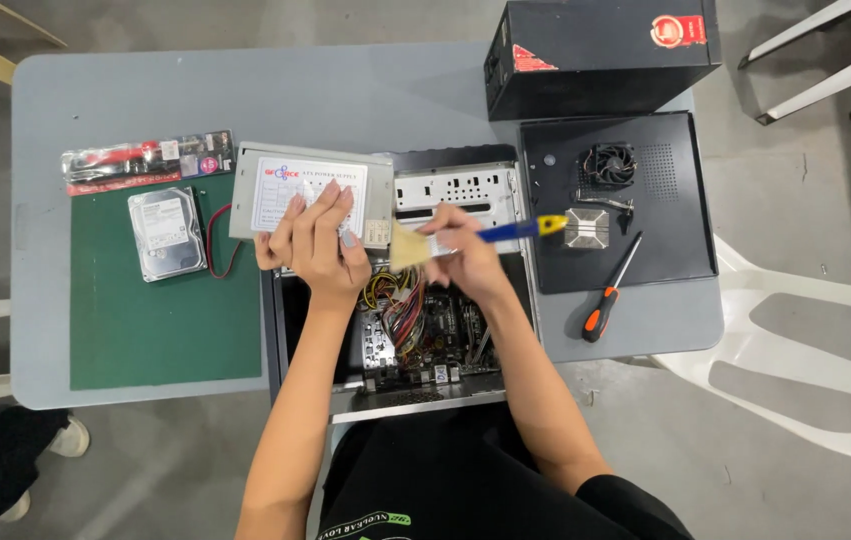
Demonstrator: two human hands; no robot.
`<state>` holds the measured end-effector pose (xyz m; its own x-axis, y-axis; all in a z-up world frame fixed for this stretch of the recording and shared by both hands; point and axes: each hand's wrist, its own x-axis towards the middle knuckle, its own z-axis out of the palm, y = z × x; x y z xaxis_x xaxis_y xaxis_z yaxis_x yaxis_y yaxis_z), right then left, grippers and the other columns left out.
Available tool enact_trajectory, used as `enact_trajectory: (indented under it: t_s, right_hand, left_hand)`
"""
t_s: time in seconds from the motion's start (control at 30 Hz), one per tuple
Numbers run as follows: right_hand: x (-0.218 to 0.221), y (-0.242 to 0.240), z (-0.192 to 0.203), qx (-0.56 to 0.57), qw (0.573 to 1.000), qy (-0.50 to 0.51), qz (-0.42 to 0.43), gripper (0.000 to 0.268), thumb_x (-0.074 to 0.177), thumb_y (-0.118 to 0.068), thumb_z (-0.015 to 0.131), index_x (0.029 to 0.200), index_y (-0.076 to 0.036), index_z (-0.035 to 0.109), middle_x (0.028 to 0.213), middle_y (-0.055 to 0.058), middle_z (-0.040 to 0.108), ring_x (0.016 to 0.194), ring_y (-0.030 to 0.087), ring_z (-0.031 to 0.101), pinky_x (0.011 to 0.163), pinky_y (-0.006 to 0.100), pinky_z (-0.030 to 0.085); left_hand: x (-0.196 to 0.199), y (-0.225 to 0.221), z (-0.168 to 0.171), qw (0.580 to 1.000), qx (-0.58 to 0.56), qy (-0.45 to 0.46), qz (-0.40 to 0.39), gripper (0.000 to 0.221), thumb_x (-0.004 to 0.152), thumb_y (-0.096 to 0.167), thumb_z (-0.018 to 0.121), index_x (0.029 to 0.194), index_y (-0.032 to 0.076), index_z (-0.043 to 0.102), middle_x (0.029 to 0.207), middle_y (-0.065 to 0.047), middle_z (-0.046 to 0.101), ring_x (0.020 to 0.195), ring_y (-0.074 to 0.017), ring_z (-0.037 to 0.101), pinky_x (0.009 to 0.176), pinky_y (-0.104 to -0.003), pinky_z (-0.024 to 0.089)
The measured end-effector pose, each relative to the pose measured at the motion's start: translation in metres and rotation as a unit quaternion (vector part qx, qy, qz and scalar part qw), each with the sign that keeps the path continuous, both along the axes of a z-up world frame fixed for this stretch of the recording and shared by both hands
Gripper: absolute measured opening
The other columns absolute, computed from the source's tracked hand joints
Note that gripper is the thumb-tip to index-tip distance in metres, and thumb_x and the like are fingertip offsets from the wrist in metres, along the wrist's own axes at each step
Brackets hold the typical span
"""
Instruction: Cleaning the internal components of a desktop computer using a brush to remove dust.
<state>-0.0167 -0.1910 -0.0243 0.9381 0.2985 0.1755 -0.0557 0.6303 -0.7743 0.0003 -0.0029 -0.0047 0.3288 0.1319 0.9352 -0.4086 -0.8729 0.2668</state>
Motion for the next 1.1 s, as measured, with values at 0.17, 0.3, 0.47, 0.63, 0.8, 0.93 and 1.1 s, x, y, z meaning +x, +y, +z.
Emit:
enact_trajectory:
  t_s: [0.17,0.3,0.47,0.63,0.8,0.93,1.1]
  right_hand:
    - [0.000,0.009,0.035,-0.166,0.982,-0.007,-0.090,0.017,0.104,-0.020,0.045,0.097,-0.006,0.051,0.072,0.013,0.065,0.047,0.015,0.058,0.041,0.021,0.050]
    - [0.002,-0.001,0.004,-0.096,0.993,0.047,-0.050,0.016,0.086,-0.012,0.057,0.082,0.003,0.059,0.057,0.018,0.059,0.039,0.016,0.055,0.033,0.026,0.040]
    - [-0.001,0.014,0.028,-0.215,0.971,0.023,-0.102,0.020,0.097,-0.019,0.056,0.089,-0.002,0.063,0.062,0.012,0.062,0.044,0.012,0.054,0.038,0.019,0.038]
    - [0.000,0.009,0.010,-0.174,0.975,0.103,-0.097,0.017,0.086,-0.013,0.058,0.080,0.001,0.066,0.057,0.012,0.057,0.039,0.013,0.048,0.038,0.024,0.038]
    - [0.005,0.000,0.022,-0.199,0.962,0.145,-0.117,0.023,0.096,-0.012,0.048,0.090,0.001,0.066,0.056,0.010,0.054,0.047,0.015,0.055,0.044,0.022,0.038]
    - [0.000,-0.012,0.006,-0.226,0.965,0.125,-0.056,0.023,0.086,-0.017,0.051,0.072,-0.004,0.065,0.061,0.005,0.054,0.051,0.011,0.045,0.046,0.023,0.034]
    - [-0.005,-0.035,-0.004,-0.181,0.977,0.117,0.009,0.015,0.083,-0.015,0.052,0.074,-0.010,0.062,0.078,0.000,0.059,0.070,0.011,0.048,0.067,0.025,0.043]
  left_hand:
    - [0.001,0.000,0.002,1.000,0.003,0.000,0.007,0.049,0.100,0.041,0.038,0.106,0.025,0.084,0.106,0.006,0.076,0.116,-0.0201,0.056,0.116,-0.041,0.021]
    - [0.002,0.001,0.005,1.000,0.003,0.002,0.001,0.048,0.099,0.040,0.039,0.106,0.024,0.084,0.106,0.006,0.076,0.116,-0.0205,0.056,0.116,-0.039,0.025]
    - [-0.001,-0.001,0.010,1.000,-0.002,0.002,0.001,0.048,0.099,0.039,0.039,0.106,0.024,0.084,0.105,0.006,0.076,0.115,-0.0203,0.057,0.115,-0.038,0.026]
    - [-0.002,0.006,0.005,0.999,0.030,0.043,0.006,0.045,0.100,0.040,0.039,0.110,0.027,0.081,0.109,0.009,0.073,0.118,-0.0181,0.052,0.113,-0.043,0.011]
    - [-0.020,0.032,0.097,0.967,0.162,0.186,-0.056,0.043,0.094,0.052,0.057,0.122,0.023,0.071,0.121,0.003,0.063,0.112,-0.0208,0.045,0.103,-0.045,0.020]
    - [0.001,0.063,0.158,0.850,0.300,0.387,-0.194,0.099,0.064,0.057,0.087,0.146,0.013,0.054,0.147,-0.024,0.050,0.133,-0.0424,0.050,0.115,-0.053,0.033]
    - [0.041,0.061,0.169,0.699,0.320,0.599,-0.224,0.141,0.051,0.062,0.093,0.163,0.025,0.015,0.168,-0.015,0.012,0.151,-0.0479,0.003,0.112,-0.077,0.009]
